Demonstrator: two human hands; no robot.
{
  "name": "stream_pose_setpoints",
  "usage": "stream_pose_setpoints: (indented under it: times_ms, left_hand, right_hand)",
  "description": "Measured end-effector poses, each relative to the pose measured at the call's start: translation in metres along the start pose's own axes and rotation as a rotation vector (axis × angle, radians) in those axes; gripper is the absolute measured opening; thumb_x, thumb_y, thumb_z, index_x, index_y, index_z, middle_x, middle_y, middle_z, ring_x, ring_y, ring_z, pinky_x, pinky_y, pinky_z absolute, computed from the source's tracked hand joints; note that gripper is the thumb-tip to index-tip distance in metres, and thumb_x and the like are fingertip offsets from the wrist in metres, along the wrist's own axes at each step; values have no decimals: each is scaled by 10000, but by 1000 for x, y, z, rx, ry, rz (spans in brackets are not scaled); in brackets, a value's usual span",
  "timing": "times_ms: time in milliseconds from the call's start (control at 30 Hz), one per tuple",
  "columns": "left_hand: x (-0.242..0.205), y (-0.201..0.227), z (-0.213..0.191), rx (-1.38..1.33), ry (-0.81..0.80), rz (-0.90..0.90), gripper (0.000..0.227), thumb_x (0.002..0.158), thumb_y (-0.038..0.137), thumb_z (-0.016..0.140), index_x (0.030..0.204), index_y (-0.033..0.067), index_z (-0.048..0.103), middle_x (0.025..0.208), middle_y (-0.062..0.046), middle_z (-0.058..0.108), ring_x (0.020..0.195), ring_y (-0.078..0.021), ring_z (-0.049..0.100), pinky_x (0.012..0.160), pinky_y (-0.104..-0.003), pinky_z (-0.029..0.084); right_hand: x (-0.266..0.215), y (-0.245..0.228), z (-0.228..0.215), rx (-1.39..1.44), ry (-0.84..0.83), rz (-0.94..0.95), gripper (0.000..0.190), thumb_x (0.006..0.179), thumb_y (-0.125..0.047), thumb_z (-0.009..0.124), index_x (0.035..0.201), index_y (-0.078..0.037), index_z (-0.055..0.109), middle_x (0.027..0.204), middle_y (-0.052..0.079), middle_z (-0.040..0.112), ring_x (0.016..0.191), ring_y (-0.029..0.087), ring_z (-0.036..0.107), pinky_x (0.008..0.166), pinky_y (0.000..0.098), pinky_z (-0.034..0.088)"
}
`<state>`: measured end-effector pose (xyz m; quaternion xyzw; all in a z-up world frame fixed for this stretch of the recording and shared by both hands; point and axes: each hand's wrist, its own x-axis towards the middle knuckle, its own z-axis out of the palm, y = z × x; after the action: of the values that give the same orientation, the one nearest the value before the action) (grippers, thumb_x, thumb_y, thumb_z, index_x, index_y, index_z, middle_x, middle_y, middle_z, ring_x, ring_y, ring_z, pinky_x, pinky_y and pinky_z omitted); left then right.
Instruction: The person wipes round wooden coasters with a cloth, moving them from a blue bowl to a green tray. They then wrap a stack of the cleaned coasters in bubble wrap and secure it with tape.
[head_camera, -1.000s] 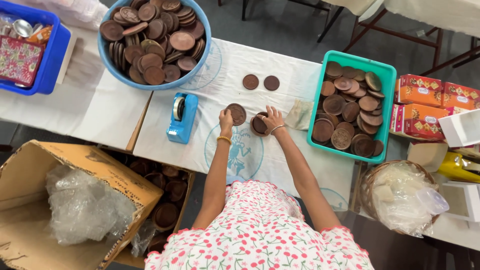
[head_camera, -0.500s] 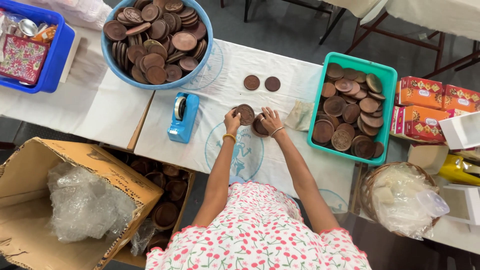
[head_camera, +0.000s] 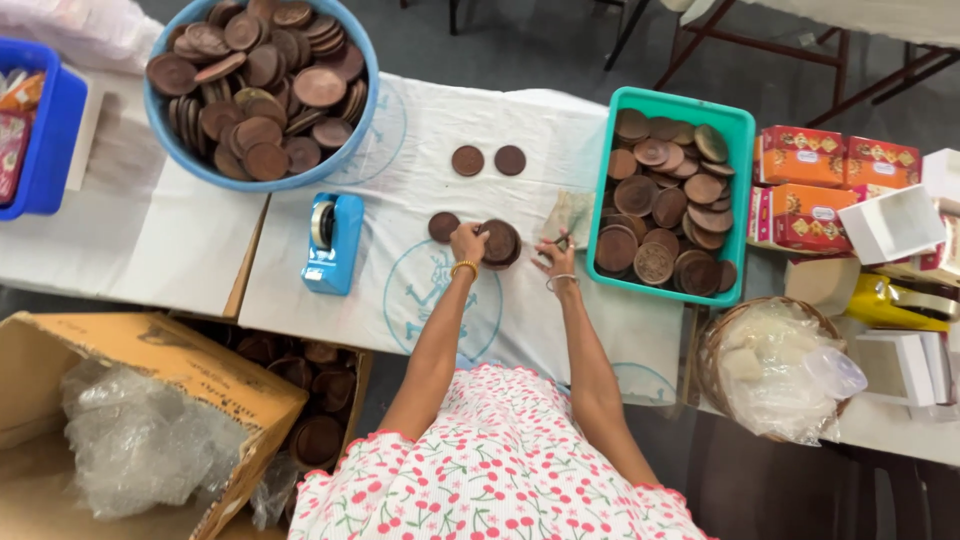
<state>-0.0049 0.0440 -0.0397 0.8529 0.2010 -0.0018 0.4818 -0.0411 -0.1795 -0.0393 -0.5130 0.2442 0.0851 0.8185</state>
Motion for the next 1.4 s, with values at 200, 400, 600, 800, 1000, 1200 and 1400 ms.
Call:
stream_pose_setpoints:
  times_ms: [200,400,600,800,1000,1200,1400]
  left_hand:
    - [-16,0,11,310,70,148,274,865,200,814,1132,151,770,1191,-124,693,1065,-325,666,879,-459,539]
    - [-30,20,-15,801,68,343,473,776,289,839,1217,186,701,1513,-41,461,1231,-298,477,908,-503,459]
    - [-26,-5,0,584,83,315,724,769,251,843,1452,229,601,1521,-65,455,1304,-290,493,983,-519,463]
    - [-30,-10,0,548,17,223,631,781,364,868,1350,272,613,1518,-92,446,1342,-308,462,1015,-554,436]
    - [-32,-1,-4,530,-40,173,595,817,342,835,1359,238,613,1450,-105,500,1265,-349,524,938,-532,499]
    - [-25,-11,0,431,-67,146,415,935,215,729,1343,217,653,1078,-171,710,993,-396,693,832,-507,560]
    - [-19,-6,4,325,-5,104,303,923,77,664,1195,177,751,1043,-204,743,970,-413,710,846,-513,566]
  right_hand:
    - [6,15,-2,17,25,0,828,832,-138,718,1526,-191,270,1247,98,616,1002,228,692,855,491,604]
    - [0,15,13,-131,8,70,864,798,-135,777,1512,-169,291,1175,99,627,982,216,693,828,461,606]
    - [-4,18,11,-350,51,42,982,707,-221,881,1504,-156,312,1218,82,597,1034,237,667,827,424,598]
    - [14,41,-20,-996,250,-374,1066,663,-401,1001,1486,-136,378,1359,185,590,1218,365,625,1012,462,528]
    - [-9,18,2,-1570,333,-177,1115,627,-340,956,1530,-183,321,1447,186,471,1306,411,490,1003,517,503]
    - [-8,17,3,-1675,313,-261,1129,631,-341,951,1535,-125,312,1437,191,460,1254,386,532,940,499,533]
    - [-11,-8,-12,-1547,327,-578,518,890,-345,788,1337,-168,596,1292,69,622,1145,293,632,918,466,556]
